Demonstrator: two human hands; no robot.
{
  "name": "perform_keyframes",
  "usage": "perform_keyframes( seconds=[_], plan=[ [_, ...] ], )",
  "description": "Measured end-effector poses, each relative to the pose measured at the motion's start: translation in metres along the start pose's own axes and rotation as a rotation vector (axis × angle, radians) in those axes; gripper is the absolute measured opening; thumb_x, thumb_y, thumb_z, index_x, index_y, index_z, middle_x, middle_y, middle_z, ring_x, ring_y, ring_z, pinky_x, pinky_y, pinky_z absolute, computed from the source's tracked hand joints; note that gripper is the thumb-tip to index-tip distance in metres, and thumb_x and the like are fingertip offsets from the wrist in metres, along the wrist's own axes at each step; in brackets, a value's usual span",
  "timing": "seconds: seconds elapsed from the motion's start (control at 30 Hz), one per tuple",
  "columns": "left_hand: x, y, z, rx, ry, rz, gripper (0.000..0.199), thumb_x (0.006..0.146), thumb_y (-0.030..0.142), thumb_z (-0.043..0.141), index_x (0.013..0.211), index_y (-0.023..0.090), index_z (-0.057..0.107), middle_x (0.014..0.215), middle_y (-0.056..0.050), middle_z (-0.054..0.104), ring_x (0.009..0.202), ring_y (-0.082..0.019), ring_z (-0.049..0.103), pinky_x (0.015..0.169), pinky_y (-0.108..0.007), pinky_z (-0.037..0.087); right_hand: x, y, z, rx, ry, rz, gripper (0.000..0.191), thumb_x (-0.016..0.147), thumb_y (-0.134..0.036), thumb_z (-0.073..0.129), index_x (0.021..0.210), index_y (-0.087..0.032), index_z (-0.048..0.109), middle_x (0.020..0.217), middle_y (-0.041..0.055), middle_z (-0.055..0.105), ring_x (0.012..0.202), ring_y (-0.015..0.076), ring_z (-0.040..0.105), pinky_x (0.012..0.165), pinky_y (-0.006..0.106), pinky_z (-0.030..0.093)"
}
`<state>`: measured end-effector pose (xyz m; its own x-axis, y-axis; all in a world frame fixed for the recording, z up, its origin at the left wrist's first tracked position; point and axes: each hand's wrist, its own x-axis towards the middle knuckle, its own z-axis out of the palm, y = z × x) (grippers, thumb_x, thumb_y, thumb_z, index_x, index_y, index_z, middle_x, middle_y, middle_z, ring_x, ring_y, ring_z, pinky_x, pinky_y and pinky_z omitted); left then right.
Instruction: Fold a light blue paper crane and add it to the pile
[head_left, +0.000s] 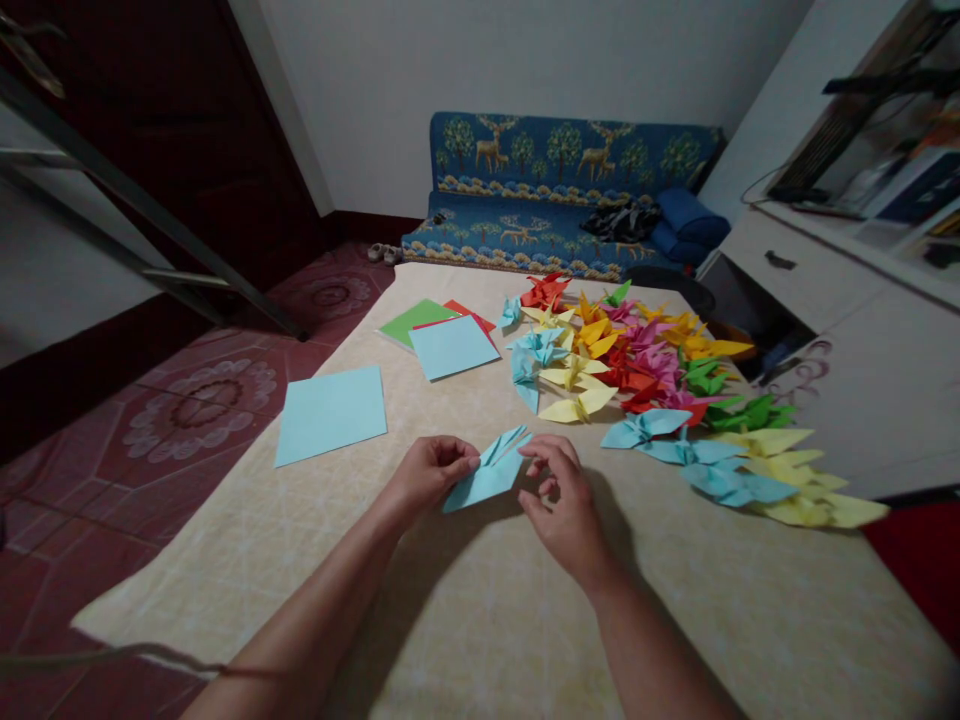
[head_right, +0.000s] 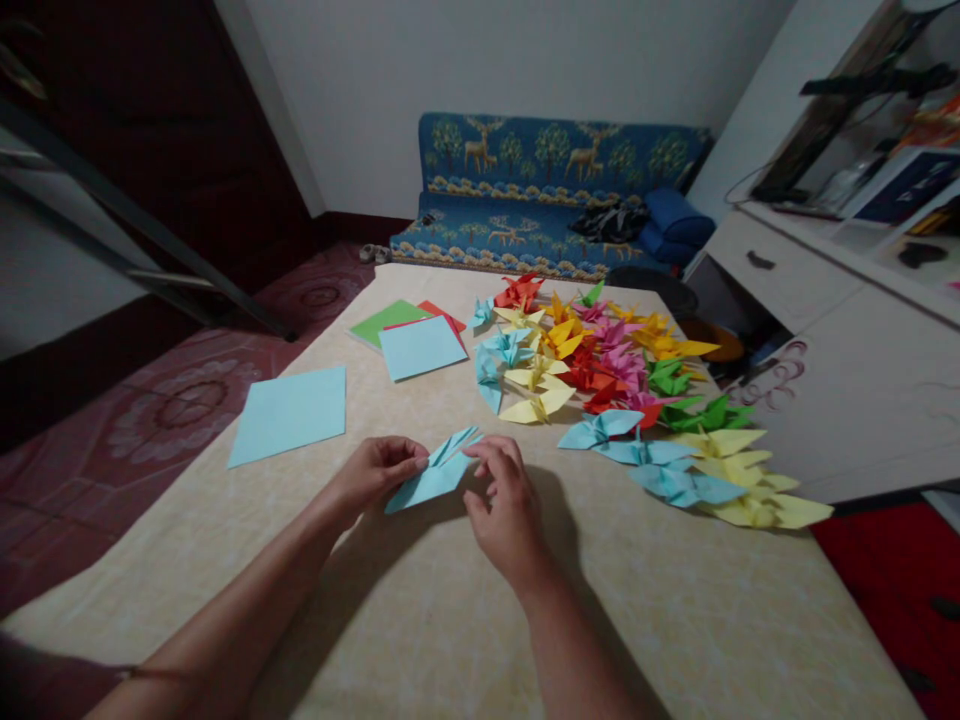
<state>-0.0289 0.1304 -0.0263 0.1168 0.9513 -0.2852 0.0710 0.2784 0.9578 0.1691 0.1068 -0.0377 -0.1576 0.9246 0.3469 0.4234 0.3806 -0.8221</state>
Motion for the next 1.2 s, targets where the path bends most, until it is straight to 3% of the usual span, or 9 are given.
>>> perform_keyframes(
  seconds=[0.1,0.27,0.5,0.7,0.9,1.07,1.2],
  plan=[
    [0.003,-0.001,-0.003,0.115,-0.044,0.024,0.027,0.063,0.038,0.072,0.069,0.012,0.067,0.057,0.001,0.059,0.050,-0.008,0.046,0.047,-0.019,0.030,0.002,0.001,-0.004,-0.102,-0.084,-0.073,0.051,0.068,0.003,0.057,0.107,-0.028,0.065,0.117,0.0048,0.051,0.102,0.0185,0.055,0.077,0.028,0.049],
    [0.000,-0.006,-0.004,0.426,-0.118,0.155,0.019,0.072,0.028,0.063,0.076,0.013,0.074,0.064,-0.003,0.067,0.056,-0.014,0.055,0.051,-0.022,0.037,0.004,0.001,-0.007,-0.255,-0.230,-0.164,0.029,0.071,-0.002,0.066,0.083,-0.027,0.074,0.099,0.0026,0.058,0.093,0.0177,0.056,0.081,0.031,0.048],
    [-0.026,-0.011,-0.001,0.910,0.016,0.634,0.019,0.079,0.016,0.062,0.090,0.024,0.076,0.093,-0.008,0.070,0.086,-0.021,0.060,0.077,-0.034,0.044,0.000,0.005,-0.006,-0.357,-0.369,-0.205,0.017,0.074,-0.017,0.075,0.087,-0.028,0.074,0.087,0.0006,0.061,0.089,0.0175,0.056,0.079,0.031,0.045],
    [-0.052,-0.029,-0.004,0.909,0.005,0.741,0.023,0.081,0.028,0.067,0.102,0.022,0.070,0.102,-0.008,0.070,0.093,-0.022,0.062,0.081,-0.038,0.043,-0.001,0.002,-0.005,-0.384,-0.381,-0.208,0.017,0.075,-0.018,0.076,0.088,-0.028,0.072,0.088,0.0007,0.061,0.091,0.0186,0.056,0.080,0.032,0.043],
    [-0.049,-0.039,0.001,0.901,0.119,0.797,0.009,0.084,0.023,0.064,0.089,0.020,0.071,0.093,-0.006,0.073,0.085,-0.020,0.063,0.079,-0.036,0.045,-0.002,-0.002,-0.002,-0.389,-0.393,-0.249,0.013,0.079,-0.018,0.071,0.090,-0.025,0.069,0.087,0.0011,0.062,0.091,0.0190,0.055,0.080,0.033,0.041],
    [-0.047,-0.039,0.002,0.881,0.127,0.775,0.012,0.086,0.021,0.060,0.086,0.020,0.072,0.091,-0.007,0.072,0.083,-0.020,0.062,0.075,-0.035,0.047,-0.005,0.001,0.000,-0.380,-0.400,-0.210,0.004,0.083,-0.020,0.068,0.083,-0.024,0.068,0.083,-0.0001,0.063,0.085,0.0171,0.056,0.077,0.031,0.040],
    [-0.048,-0.038,0.003,0.793,0.125,0.717,0.013,0.085,0.019,0.059,0.084,0.018,0.072,0.090,-0.008,0.070,0.082,-0.020,0.061,0.073,-0.033,0.049,-0.005,0.001,0.002,-0.342,-0.377,-0.155,0.007,0.086,-0.021,0.064,0.083,-0.024,0.069,0.082,0.0005,0.063,0.083,0.0165,0.057,0.076,0.030,0.040]
  ],
)
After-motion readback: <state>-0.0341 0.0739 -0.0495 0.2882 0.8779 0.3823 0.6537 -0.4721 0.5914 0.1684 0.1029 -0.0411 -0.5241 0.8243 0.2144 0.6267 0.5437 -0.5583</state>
